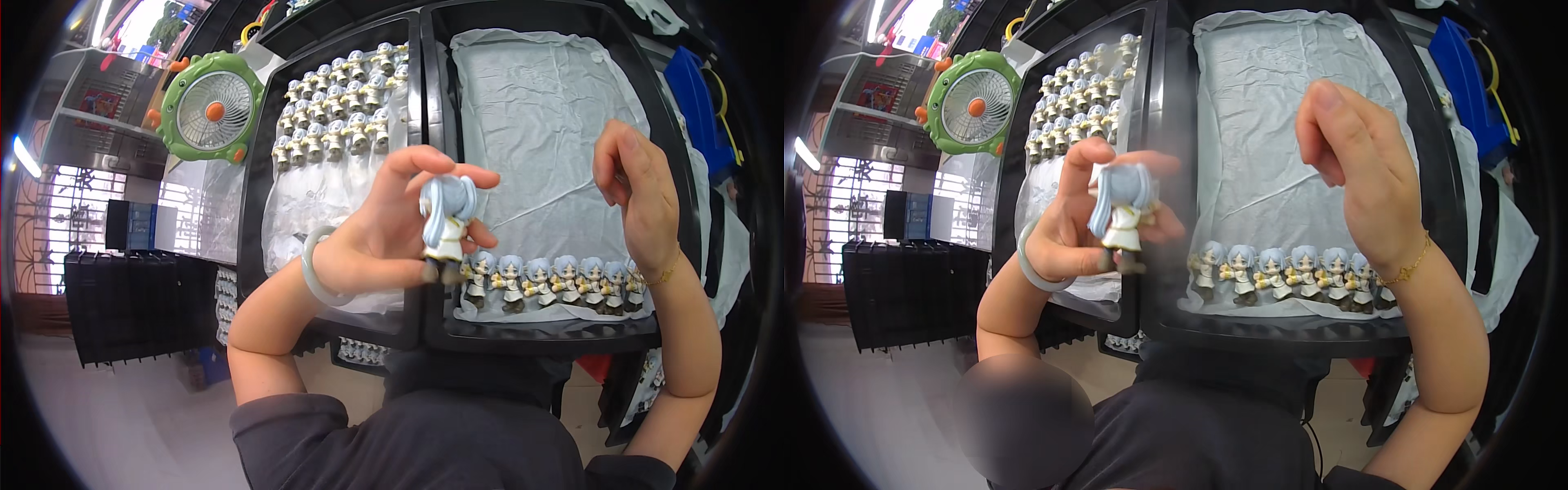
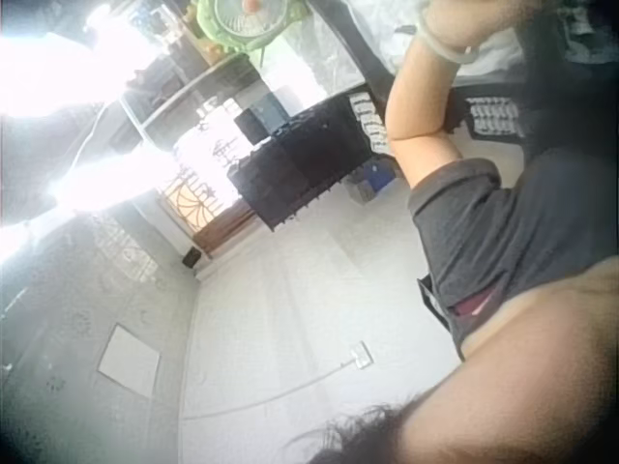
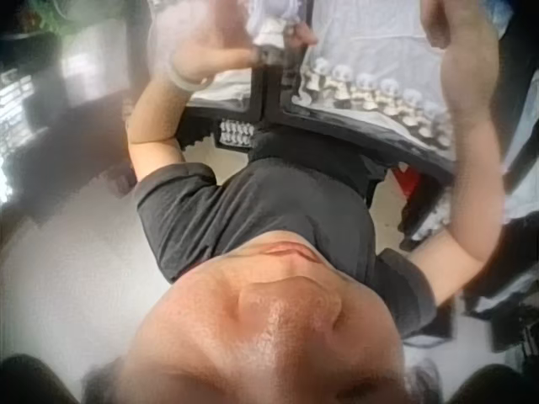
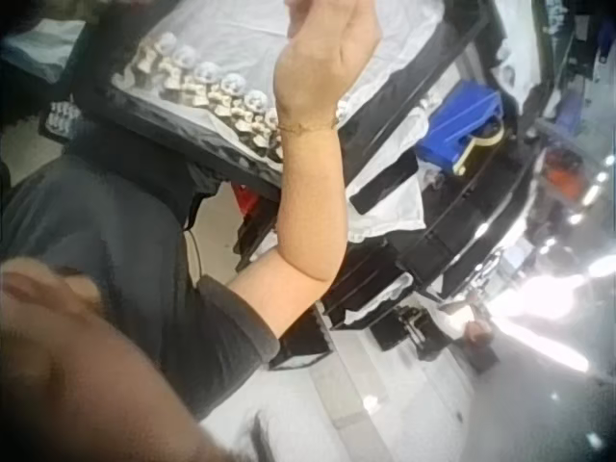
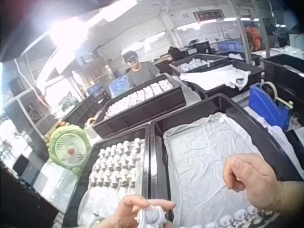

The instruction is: The person picks up small figurines from a tray and attaches a headpiece to each one. They then place the assembled figurines into a second tray. The process is repeated for multiple figurines.

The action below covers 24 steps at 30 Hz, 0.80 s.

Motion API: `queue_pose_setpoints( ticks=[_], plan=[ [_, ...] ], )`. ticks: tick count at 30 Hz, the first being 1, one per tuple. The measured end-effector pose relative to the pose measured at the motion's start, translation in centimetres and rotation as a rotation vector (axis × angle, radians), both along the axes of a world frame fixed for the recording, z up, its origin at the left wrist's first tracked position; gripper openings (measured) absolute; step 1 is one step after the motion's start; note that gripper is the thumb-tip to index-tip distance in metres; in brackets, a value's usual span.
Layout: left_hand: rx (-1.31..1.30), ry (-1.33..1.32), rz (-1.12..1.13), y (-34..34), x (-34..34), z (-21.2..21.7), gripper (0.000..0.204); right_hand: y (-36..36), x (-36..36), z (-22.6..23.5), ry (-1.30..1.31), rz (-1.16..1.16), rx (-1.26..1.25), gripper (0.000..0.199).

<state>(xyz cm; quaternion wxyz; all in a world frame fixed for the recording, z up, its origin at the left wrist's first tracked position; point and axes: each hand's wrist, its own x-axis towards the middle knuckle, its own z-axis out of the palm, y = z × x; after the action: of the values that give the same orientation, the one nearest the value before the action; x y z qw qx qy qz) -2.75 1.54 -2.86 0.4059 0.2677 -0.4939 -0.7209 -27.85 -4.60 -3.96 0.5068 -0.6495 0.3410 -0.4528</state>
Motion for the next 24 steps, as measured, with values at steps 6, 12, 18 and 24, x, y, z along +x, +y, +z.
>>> queue_pose_setpoints(
  ticks=[6,12,18,24],
  plan=[
    [0.155,0.069,-0.063,0.7,-0.1,1.1,0.086,-0.1,-0.1,-0.6,0.073,0.017,0.025,0.041],
    [-0.077,0.044,-0.173,0.7,0.1,-0.5,0.090,-0.2,0.0,-1.0,0.060,0.049,0.033,0.040],
    [-0.228,-0.023,-0.158,0.6,-0.2,-0.8,0.088,0.1,0.1,-0.7,0.071,0.058,0.034,0.041],
    [-0.658,-0.574,-0.019,0.7,0.2,-0.6,0.074,0.0,-0.1,-0.6,0.082,0.062,0.037,0.041]
  ],
)
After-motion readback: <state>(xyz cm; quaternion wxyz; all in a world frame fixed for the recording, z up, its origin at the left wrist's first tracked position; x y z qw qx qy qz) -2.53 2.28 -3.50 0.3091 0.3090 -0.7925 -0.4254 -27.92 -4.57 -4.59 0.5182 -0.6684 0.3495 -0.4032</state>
